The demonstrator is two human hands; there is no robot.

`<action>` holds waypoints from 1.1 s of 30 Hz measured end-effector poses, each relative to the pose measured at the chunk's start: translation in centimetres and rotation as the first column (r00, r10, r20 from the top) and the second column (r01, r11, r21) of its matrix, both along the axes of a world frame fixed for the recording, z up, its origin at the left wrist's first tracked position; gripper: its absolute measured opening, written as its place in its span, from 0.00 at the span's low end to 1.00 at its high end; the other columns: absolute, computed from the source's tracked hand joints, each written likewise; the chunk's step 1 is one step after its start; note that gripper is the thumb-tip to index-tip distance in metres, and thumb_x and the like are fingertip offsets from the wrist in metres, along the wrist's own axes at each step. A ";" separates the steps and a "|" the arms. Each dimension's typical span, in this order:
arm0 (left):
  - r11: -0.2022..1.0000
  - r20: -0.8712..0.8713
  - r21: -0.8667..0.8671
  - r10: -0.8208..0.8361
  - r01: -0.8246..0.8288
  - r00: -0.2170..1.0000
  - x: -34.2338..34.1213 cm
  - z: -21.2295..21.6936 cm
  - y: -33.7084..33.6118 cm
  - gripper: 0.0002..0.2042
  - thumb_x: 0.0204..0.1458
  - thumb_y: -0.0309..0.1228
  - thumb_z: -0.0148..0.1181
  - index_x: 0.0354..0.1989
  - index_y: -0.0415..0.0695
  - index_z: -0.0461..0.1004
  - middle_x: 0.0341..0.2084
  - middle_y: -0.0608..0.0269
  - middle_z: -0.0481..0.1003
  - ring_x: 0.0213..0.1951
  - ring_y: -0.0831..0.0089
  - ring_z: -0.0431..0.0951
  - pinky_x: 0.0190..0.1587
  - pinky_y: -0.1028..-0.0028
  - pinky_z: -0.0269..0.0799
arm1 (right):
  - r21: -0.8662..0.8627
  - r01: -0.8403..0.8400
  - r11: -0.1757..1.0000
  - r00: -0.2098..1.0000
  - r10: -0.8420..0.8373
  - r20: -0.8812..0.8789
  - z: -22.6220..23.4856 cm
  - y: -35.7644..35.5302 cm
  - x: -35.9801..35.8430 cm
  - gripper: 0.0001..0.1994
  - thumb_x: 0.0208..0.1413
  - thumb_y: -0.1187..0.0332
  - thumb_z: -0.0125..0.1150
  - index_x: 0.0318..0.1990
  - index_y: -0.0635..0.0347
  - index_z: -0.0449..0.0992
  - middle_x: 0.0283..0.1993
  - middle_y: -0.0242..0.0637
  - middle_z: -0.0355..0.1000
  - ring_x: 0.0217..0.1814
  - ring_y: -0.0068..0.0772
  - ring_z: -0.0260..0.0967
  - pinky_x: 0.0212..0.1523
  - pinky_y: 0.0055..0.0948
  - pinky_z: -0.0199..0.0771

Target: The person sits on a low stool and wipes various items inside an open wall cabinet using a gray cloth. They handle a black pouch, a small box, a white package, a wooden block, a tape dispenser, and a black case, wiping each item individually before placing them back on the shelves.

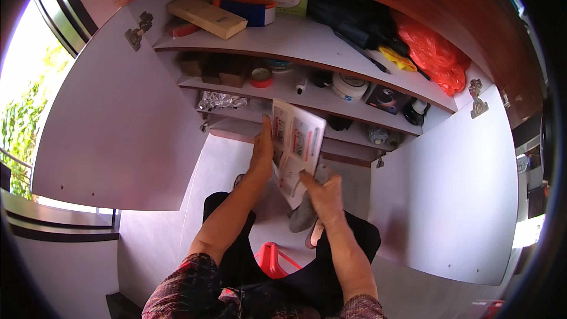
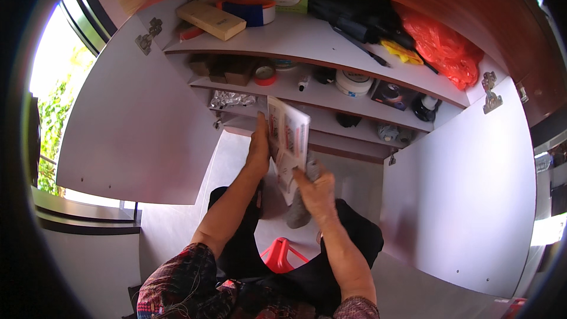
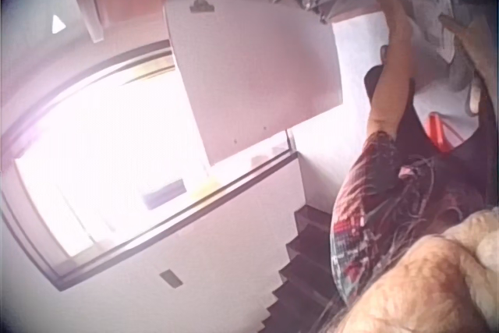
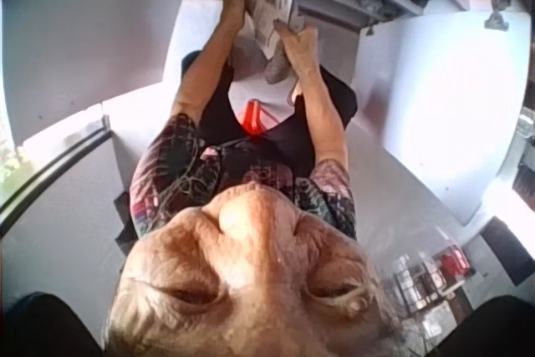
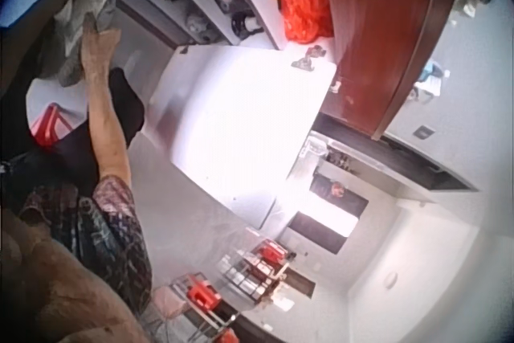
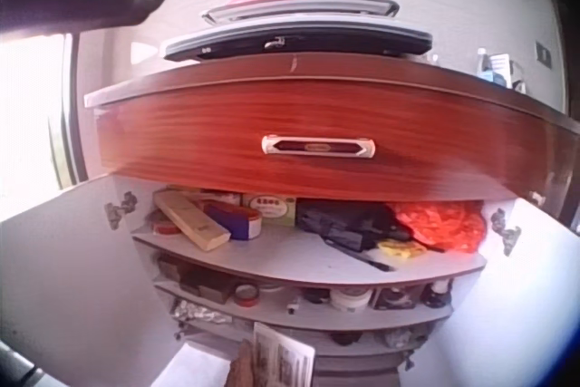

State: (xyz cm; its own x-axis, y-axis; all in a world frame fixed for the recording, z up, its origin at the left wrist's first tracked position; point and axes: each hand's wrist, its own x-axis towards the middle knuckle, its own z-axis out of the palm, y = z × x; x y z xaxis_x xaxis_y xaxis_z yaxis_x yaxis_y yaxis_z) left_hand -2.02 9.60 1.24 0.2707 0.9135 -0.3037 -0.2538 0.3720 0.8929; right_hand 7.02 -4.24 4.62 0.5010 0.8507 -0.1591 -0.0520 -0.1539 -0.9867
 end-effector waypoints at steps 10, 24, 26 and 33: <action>0.814 0.136 -0.066 -0.565 0.577 0.814 -3.7 1.0 -1.3 0.15 0.52 0.30 0.56 0.47 0.38 0.70 0.37 0.61 0.75 0.36 0.73 0.76 0.37 0.75 0.71 | 0.047 0.019 0.999 0.917 0.001 -0.398 1.7 -0.9 4.7 0.12 0.43 0.74 0.65 0.38 0.67 0.77 0.34 0.34 0.75 0.32 0.22 0.71 0.36 0.24 0.71; 0.965 0.164 0.024 -0.261 0.261 0.951 -1.0 1.7 1.2 0.08 0.53 0.32 0.55 0.37 0.41 0.72 0.25 0.63 0.74 0.21 0.74 0.72 0.16 0.76 0.62 | 0.026 0.039 0.999 0.938 -0.027 -0.346 -0.1 -2.4 6.4 0.10 0.44 0.70 0.65 0.34 0.66 0.77 0.29 0.28 0.72 0.28 0.18 0.66 0.31 0.20 0.67; 0.970 0.142 0.002 -0.240 0.242 0.960 1.3 1.5 1.3 0.08 0.54 0.31 0.53 0.36 0.38 0.71 0.25 0.61 0.73 0.22 0.73 0.73 0.17 0.76 0.64 | 0.014 0.019 1.000 0.938 -0.013 -0.346 -0.2 -2.9 6.3 0.09 0.44 0.70 0.65 0.34 0.66 0.77 0.29 0.28 0.72 0.29 0.17 0.65 0.32 0.20 0.66; 0.946 0.076 0.072 -0.323 0.317 0.943 10.1 2.4 4.5 0.09 0.51 0.31 0.55 0.39 0.41 0.71 0.29 0.60 0.74 0.28 0.68 0.75 0.18 0.72 0.67 | 0.019 -0.023 1.000 0.926 0.029 -0.375 0.4 -2.9 6.0 0.09 0.45 0.72 0.64 0.34 0.66 0.76 0.29 0.27 0.71 0.30 0.17 0.64 0.34 0.20 0.66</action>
